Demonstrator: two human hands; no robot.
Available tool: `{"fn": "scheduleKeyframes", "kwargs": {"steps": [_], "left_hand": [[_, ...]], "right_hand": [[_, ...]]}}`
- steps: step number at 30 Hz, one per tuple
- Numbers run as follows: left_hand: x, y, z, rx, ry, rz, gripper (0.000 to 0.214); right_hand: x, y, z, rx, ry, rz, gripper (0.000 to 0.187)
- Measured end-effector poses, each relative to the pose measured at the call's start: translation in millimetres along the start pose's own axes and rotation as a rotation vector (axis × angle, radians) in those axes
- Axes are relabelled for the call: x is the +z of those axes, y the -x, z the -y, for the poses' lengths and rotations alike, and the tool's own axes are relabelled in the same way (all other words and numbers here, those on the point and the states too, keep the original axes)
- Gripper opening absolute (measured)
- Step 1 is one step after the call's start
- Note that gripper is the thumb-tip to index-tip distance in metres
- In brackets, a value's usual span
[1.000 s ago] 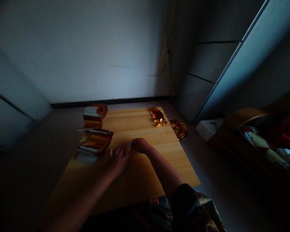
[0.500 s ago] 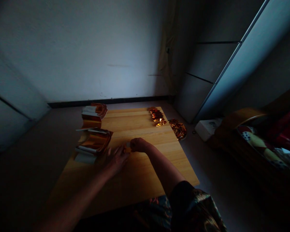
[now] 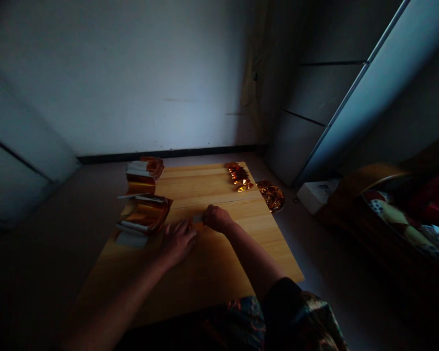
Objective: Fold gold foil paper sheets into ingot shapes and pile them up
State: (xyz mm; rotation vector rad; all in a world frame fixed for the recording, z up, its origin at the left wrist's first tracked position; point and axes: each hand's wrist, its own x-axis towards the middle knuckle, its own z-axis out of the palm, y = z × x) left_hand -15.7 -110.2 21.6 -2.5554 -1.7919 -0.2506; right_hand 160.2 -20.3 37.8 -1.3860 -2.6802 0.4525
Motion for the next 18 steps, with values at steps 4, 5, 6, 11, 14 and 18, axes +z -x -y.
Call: {"fn": "scheduleKeyframes", "kwargs": {"steps": [4, 5, 6, 11, 14, 18], "left_hand": [[0.3, -5, 0, -0.046, 0.063, -0.042, 0.017], [1.5, -7, 0, -0.057, 0.082, -0.061, 0.016], [3.3, -9, 0, -0.067, 0.1, -0.082, 0.015], [18.6, -22, 5, -0.081, 0.169, -0.152, 0.017], [21.7, -26, 9, -0.05, 0.228, -0.158, 0.017], [12.2, -22, 10, -0.002, 0.297, -0.135, 0.018]], "right_hand": [[5, 21, 7, -0.068, 0.121, -0.068, 0.02], [7, 27, 10, -0.062, 0.142, -0.086, 0.022], [9, 32, 14, -0.046, 0.156, -0.105, 0.024], [21, 48, 34, 0.069, 0.176, -0.116, 0.025], [23, 53, 45, 0.09, 0.167, -0.108, 0.023], [20, 57, 55, 0.068, 0.17, -0.092, 0.021]]}}
